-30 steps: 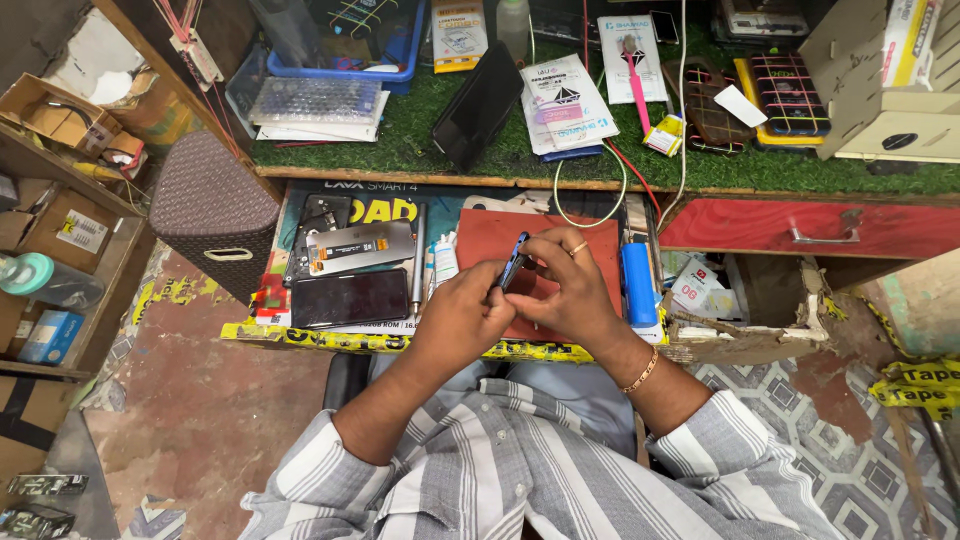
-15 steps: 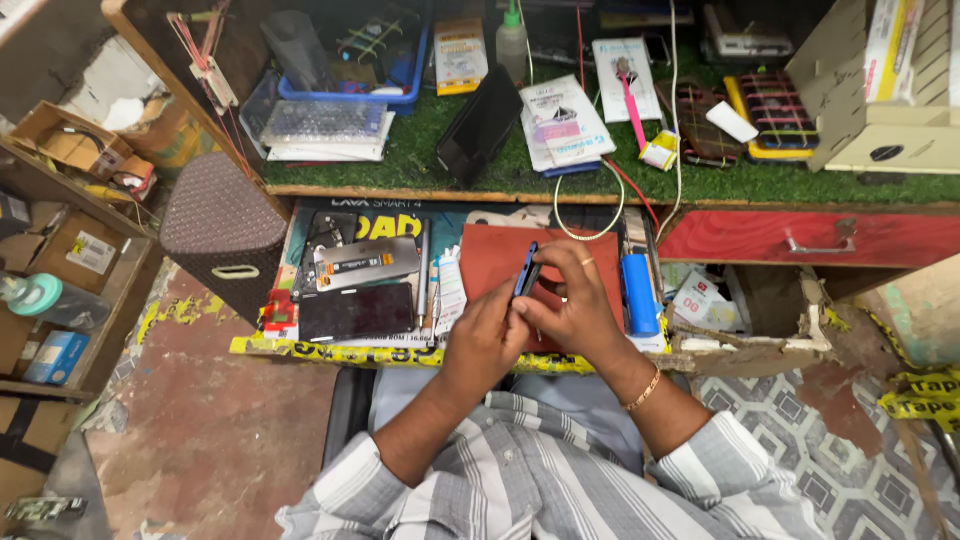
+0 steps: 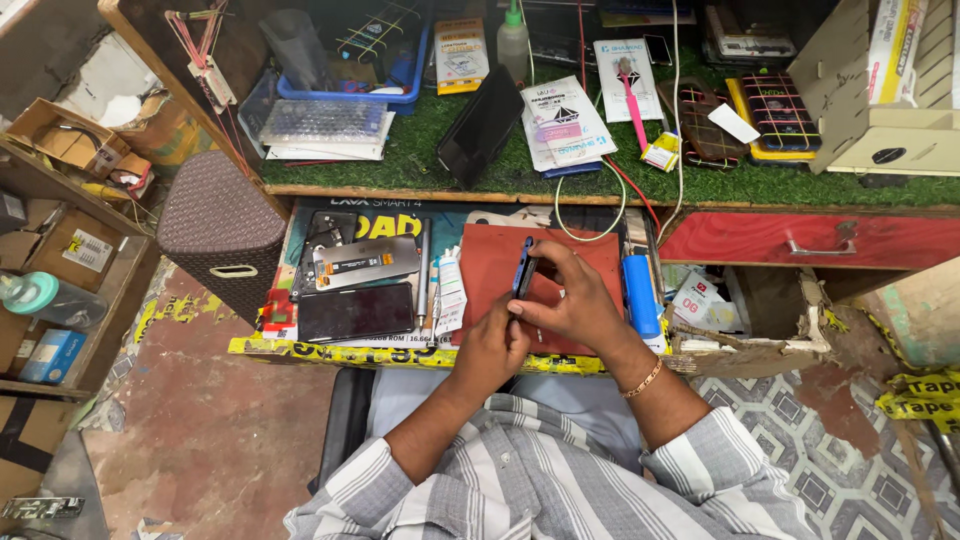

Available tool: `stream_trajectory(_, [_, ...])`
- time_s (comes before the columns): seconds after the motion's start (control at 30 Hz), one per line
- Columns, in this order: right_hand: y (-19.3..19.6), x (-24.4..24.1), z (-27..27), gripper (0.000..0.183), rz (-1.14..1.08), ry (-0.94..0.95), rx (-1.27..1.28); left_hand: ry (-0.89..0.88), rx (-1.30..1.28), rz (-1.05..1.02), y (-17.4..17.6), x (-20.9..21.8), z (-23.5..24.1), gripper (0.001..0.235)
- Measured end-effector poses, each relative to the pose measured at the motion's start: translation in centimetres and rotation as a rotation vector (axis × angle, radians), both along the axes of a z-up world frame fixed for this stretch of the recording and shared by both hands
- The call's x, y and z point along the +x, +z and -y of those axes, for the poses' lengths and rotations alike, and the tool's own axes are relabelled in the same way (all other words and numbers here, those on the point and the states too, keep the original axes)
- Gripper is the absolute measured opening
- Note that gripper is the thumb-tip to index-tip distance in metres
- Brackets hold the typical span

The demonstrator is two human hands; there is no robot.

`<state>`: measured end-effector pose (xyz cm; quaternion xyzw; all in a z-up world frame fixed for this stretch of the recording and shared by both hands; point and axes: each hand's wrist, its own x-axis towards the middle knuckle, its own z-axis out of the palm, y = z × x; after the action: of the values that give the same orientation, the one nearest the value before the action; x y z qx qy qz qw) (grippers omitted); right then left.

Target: The person uses a small metal tool to pry open the back cover of a smartphone, then removes the cover to expose the internal components. They continue to manipulate the phone's internals with a screwdriver-like tool.

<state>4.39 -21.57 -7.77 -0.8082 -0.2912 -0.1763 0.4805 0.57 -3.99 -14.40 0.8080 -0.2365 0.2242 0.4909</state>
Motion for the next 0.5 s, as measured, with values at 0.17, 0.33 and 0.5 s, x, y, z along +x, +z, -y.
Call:
stream_trajectory(0.17, [-0.18, 0.05, -0.07, 0.073, -0.015, -0.032, 0.004, 0.043, 0.026, 0.05, -0.2, 0.03, 0.15, 0.05])
stream_trajectory(0.33, [-0.02, 0.26, 0.06, 0.075, -0.007, -0.005, 0.035, 0.055, 0.059, 0.047, 0.01, 0.04, 0.21, 0.052])
stream_trajectory(0.5, [0.02, 0.11, 0.3, 0.075, -0.015, -0.008, 0.035, 0.03, 0.067, 0.026, -0.23, 0.24, 0.21, 0.057])
